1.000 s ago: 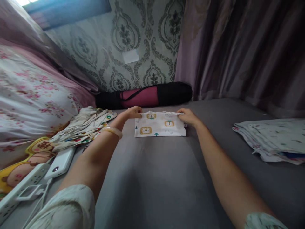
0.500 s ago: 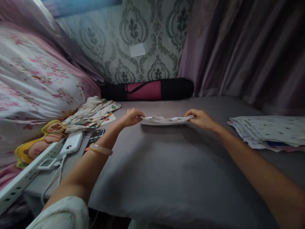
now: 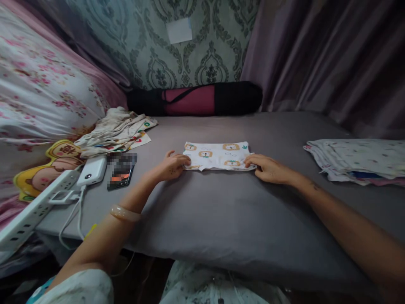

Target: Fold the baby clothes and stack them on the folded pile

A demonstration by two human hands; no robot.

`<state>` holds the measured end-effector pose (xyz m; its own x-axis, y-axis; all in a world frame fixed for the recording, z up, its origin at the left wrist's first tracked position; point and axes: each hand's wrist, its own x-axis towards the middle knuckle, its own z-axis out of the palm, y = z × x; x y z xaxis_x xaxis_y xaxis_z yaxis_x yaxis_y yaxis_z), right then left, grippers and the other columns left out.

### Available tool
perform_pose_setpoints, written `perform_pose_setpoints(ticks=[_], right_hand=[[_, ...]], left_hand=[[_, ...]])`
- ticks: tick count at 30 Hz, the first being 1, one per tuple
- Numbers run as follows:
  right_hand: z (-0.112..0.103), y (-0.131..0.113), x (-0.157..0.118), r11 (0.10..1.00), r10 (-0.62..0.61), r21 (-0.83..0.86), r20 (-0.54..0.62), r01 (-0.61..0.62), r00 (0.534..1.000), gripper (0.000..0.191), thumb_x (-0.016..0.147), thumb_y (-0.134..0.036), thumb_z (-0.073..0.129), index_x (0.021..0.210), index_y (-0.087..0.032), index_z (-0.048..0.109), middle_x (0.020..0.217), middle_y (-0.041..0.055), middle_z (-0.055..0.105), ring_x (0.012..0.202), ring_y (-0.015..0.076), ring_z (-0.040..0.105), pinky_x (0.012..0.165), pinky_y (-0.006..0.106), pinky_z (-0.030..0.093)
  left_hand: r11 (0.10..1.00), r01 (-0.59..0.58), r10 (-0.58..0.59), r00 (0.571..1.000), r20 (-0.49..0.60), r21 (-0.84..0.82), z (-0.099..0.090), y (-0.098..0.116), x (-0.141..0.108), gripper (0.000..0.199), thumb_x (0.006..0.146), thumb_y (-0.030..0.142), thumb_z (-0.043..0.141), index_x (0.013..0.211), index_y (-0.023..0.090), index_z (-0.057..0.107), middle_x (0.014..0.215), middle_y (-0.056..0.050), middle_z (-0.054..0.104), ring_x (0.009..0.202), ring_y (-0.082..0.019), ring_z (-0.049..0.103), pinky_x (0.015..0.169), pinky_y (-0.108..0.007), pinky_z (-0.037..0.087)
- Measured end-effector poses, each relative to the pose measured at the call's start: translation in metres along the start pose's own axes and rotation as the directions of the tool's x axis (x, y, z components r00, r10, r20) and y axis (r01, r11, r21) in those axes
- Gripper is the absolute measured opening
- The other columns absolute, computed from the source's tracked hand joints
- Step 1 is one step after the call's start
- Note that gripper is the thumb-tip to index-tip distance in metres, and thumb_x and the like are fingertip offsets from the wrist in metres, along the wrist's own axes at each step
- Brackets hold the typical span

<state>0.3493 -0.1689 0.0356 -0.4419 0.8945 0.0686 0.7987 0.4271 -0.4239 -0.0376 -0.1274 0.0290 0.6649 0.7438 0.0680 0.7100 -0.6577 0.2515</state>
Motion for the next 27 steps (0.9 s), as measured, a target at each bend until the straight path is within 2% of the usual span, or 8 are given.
perform_pose_setpoints(ticks=[3,5,8,10,12,15,21,27], right_hand=[[-0.003,-0.002,0.004,0.999,0.052,0.009,-0.014,-0.052,0.999,0.026,0.067,-0.009,0.05,0.078,-0.023,0.069,0.099,0.003,0.071,0.085,0.0183,0.064,0.079,0.03,0.048],[-0.002,-0.008,0.015,0.996,0.092,-0.006,-0.103,-0.093,0.99,0.023,0.074,-0.013,0.05,0.081,-0.023,0.07,0.093,0.003,0.072,0.082,0.0185,0.065,0.081,0.03,0.048],[0.008,-0.026,0.041,0.991,0.095,-0.069,-0.247,-0.115,0.964,0.038,0.085,-0.017,0.042,0.115,-0.019,0.065,0.121,0.0078,0.065,0.11,0.0226,0.06,0.098,0.035,0.043],[0.018,-0.041,0.061,0.977,0.117,-0.142,-0.263,-0.159,0.958,0.049,0.091,-0.022,0.034,0.136,-0.013,0.049,0.145,0.0115,0.047,0.134,0.0256,0.04,0.111,0.043,0.029],[0.03,-0.053,0.077,0.962,0.149,-0.194,-0.224,-0.194,0.963,0.055,0.094,-0.026,0.026,0.146,-0.008,0.036,0.154,0.0125,0.031,0.143,0.0257,0.024,0.116,0.047,0.018],[0.045,-0.061,0.091,0.945,0.18,-0.246,-0.156,-0.215,0.971,0.06,0.095,-0.028,0.022,0.149,-0.005,0.028,0.157,0.0123,0.024,0.145,0.0256,0.016,0.117,0.049,0.012],[0.061,-0.052,0.091,0.929,0.211,-0.3,-0.046,-0.215,0.976,0.061,0.094,-0.029,0.022,0.151,-0.01,0.026,0.157,0.0114,0.023,0.145,0.0266,0.016,0.117,0.05,0.01],[0.06,-0.053,0.092,0.924,0.244,-0.312,0.033,-0.222,0.969,0.059,0.095,-0.029,0.02,0.151,-0.011,0.028,0.157,0.0108,0.022,0.145,0.0254,0.016,0.116,0.052,0.007]], left_hand=[[0.998,0.068,-0.068,0.997,0.037,0.002,-0.003,0.002,0.003,0.042,0.07,0.006,0.046,0.102,0.025,0.064,0.123,-0.004,0.065,0.119,-0.022,0.055,0.113,-0.053,0.016],[0.991,0.134,-0.134,0.991,-0.009,0.014,-0.005,0.01,0.015,0.04,0.072,0.005,0.044,0.103,0.023,0.064,0.12,-0.006,0.066,0.116,-0.022,0.056,0.112,-0.051,0.021],[0.976,0.216,-0.213,0.964,-0.158,0.002,-0.001,0.035,0.046,0.045,0.08,0.007,0.041,0.12,0.019,0.057,0.129,-0.009,0.061,0.121,-0.022,0.054,0.11,-0.047,0.028],[0.967,0.253,-0.245,0.95,-0.194,0.02,0.007,0.057,0.068,0.048,0.087,0.014,0.038,0.134,0.018,0.046,0.144,-0.01,0.048,0.135,-0.024,0.04,0.112,-0.052,0.024],[0.957,0.286,-0.274,0.948,-0.163,0.052,0.017,0.077,0.087,0.051,0.092,0.022,0.034,0.143,0.016,0.037,0.153,-0.011,0.035,0.143,-0.026,0.025,0.114,-0.054,0.019],[0.948,0.3,-0.285,0.949,-0.134,0.111,0.034,0.093,0.103,0.054,0.096,0.027,0.027,0.147,0.011,0.031,0.155,-0.013,0.029,0.145,-0.028,0.02,0.116,-0.054,0.015],[0.932,0.327,-0.317,0.945,-0.086,0.157,0.06,0.083,0.107,0.058,0.098,0.036,0.017,0.148,0.009,0.029,0.155,-0.013,0.03,0.145,-0.027,0.021,0.117,-0.05,0.014],[0.929,0.338,-0.338,0.941,-0.029,0.148,0.062,0.08,0.109,0.059,0.099,0.037,0.015,0.149,0.009,0.029,0.156,-0.012,0.026,0.145,-0.027,0.021,0.117,-0.05,0.015]])
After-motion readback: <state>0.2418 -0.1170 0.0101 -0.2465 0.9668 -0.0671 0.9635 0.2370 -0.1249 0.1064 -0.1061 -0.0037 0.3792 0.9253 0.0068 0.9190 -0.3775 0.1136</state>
